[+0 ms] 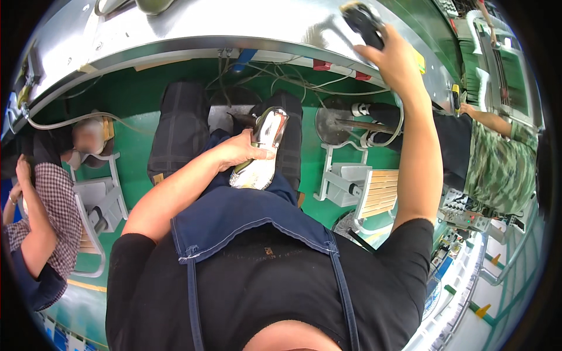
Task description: The person assembles green slipper uppers onto wooden lasts. They use a staple gun to secure the material to the sole and a pair of pliers to trim excess material. The person handles the slippers one at a time, placing them on a metal workbench after completion.
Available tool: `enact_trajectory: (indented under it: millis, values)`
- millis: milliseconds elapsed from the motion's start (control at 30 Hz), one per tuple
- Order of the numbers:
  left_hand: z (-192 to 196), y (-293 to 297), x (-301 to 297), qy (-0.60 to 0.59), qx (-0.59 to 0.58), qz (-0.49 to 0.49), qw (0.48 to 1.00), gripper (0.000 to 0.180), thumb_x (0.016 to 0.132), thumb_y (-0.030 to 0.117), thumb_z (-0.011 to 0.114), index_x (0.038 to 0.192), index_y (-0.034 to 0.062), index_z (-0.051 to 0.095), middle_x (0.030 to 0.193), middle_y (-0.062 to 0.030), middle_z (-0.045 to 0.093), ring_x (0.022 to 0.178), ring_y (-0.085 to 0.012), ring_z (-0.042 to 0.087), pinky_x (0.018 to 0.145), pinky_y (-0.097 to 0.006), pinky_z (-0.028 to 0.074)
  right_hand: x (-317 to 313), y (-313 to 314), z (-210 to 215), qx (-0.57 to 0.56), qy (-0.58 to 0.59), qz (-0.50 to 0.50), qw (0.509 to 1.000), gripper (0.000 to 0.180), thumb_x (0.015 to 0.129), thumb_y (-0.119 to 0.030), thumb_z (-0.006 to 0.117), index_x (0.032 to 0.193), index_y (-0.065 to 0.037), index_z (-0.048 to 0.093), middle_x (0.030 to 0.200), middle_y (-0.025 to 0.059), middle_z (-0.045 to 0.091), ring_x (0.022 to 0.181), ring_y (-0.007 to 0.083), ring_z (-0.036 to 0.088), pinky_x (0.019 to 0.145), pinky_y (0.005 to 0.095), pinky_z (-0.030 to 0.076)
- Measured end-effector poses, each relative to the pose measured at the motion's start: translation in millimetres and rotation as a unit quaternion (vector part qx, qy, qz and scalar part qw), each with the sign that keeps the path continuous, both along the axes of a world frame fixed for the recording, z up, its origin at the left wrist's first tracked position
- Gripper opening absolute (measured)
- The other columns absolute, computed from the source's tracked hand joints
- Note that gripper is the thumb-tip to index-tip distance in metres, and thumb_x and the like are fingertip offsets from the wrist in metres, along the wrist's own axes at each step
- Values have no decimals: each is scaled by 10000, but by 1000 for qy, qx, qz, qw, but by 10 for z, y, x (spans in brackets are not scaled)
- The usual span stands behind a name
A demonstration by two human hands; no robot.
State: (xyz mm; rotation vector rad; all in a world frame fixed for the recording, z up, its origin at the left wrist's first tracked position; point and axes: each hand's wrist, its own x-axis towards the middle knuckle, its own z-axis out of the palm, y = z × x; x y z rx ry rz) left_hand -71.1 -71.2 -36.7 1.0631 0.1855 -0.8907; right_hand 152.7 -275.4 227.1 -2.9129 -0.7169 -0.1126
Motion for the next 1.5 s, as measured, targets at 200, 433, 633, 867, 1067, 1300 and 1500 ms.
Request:
enact_trajectory:
  millis: [200, 433, 633, 867, 1067, 1300, 1500]
  values:
    - [100, -7, -6, 44, -79, 33, 995, 662, 838, 176, 871, 1366, -20, 524, 1151, -120, 677, 1023, -202, 687, 930, -378, 570, 660, 325, -590, -46, -282, 65, 956, 306, 871, -227, 752, 1047, 0, 647, 1129, 191, 633, 1092, 391, 618, 905, 437, 546]
    - [148, -67, -15, 76, -62, 74, 992, 466, 865, 187, 833, 1231, -17, 627, 1023, -98, 715, 892, -196, 714, 828, -369, 594, 539, 778, -984, -19, -248, 177, 952, 247, 878, -290, 739, 974, -70, 680, 981, 130, 633, 1016, 336, 621, 819, 438, 539]
    - [92, -49, -47, 92, -109, 60, 988, 472, 867, 181, 842, 1233, -33, 633, 1023, -100, 712, 890, -191, 716, 821, -352, 604, 344, 564, -937, 8, -275, 142, 951, 221, 894, -262, 718, 1004, -77, 664, 981, 123, 624, 990, 327, 617, 783, 450, 530]
    - [588, 42, -162, -125, -87, 130, 980, 798, 767, 179, 895, 1422, 15, 469, 1163, -66, 646, 1059, -162, 654, 944, -342, 547, -735, 165, -652, 213, 32, 72, 974, 301, 971, -179, 714, 1212, 1, 699, 1110, 167, 752, 981, 301, 733, 895, 378, 562]
    - [960, 308, -70, -382, 107, 166, 903, 1204, 602, 149, 972, 1589, 69, 288, 1382, -112, 553, 1255, -232, 573, 1082, -369, 472, -1926, 94, -746, 477, 231, 82, 844, 256, 945, -84, 746, 1179, 16, 715, 1119, 129, 728, 958, 186, 731, 825, 306, 586]
    - [1166, 432, 79, -593, 223, 129, 763, 1083, 702, 72, 940, 1575, 87, 299, 1451, -150, 541, 1211, -246, 618, 1048, -390, 509, -2303, 120, -800, 526, 108, 203, 819, 332, 772, -51, 894, 1063, -46, 735, 1067, 91, 697, 1015, 246, 697, 887, 365, 573]
    - [1272, 384, 157, -608, 207, 118, 757, 1084, 705, 61, 932, 1576, 78, 287, 1450, -157, 536, 1190, -249, 630, 1033, -392, 519, -2360, 86, -740, 469, 2, 240, 850, 365, 663, -61, 923, 975, -70, 735, 995, 60, 662, 916, 275, 654, 794, 391, 535]
